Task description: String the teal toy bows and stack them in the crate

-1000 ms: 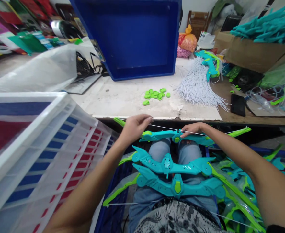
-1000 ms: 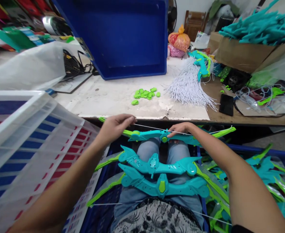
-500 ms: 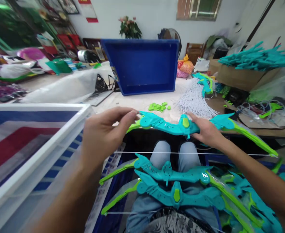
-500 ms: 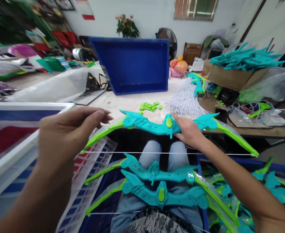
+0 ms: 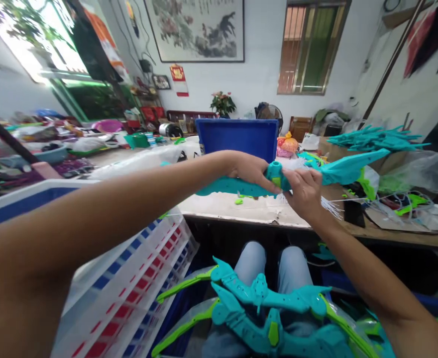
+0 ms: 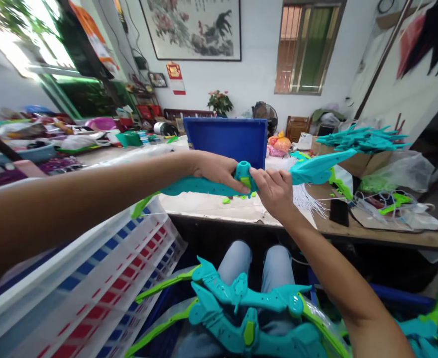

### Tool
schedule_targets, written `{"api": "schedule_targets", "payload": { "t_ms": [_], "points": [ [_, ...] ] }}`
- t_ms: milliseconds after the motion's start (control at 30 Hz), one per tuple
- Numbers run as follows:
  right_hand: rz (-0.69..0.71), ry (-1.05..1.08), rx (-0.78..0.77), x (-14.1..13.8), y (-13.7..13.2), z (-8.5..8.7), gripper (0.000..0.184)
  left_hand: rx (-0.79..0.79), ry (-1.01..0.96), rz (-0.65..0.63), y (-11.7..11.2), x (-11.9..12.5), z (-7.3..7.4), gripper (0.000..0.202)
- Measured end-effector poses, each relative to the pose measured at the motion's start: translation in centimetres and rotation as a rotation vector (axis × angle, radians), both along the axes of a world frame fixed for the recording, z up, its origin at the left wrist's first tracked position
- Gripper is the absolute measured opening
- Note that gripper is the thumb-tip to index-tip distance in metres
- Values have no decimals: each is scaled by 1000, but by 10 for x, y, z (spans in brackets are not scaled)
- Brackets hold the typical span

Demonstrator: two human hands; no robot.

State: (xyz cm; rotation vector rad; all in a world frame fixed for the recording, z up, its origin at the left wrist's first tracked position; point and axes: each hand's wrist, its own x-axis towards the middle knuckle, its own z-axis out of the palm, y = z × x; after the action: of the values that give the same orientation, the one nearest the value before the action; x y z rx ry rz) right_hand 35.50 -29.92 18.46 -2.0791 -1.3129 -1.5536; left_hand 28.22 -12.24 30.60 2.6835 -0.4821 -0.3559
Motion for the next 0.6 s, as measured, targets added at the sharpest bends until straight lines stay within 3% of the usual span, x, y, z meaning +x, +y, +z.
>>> {"api": "schedule_targets", "payload": {
  "t_ms": [100, 233, 333, 400, 467, 500, 600],
  "points": [
    [9, 32, 96, -3, 14, 14, 44, -45, -42, 59, 1, -7, 7, 18],
    [72, 51, 203, -30, 29, 20, 46, 202, -393, 198, 38, -38, 48, 34],
    [258, 109, 159, -55, 49, -5, 31, 409, -630, 499, 99, -89, 83, 46],
    [430, 163, 41, -69, 71, -33, 18, 495, -695, 746, 148, -140, 92, 38],
    [580, 231, -103, -80, 98, -65, 11, 518, -703, 942, 197, -201, 82, 29],
    [638, 269, -171, -86, 112, -80, 11, 508, -693, 1019, 220, -233, 70, 28],
    [735, 406, -341, -99, 140, -126, 17, 357, -642, 1204, 277, -326, 4, 29]
  ]
}}
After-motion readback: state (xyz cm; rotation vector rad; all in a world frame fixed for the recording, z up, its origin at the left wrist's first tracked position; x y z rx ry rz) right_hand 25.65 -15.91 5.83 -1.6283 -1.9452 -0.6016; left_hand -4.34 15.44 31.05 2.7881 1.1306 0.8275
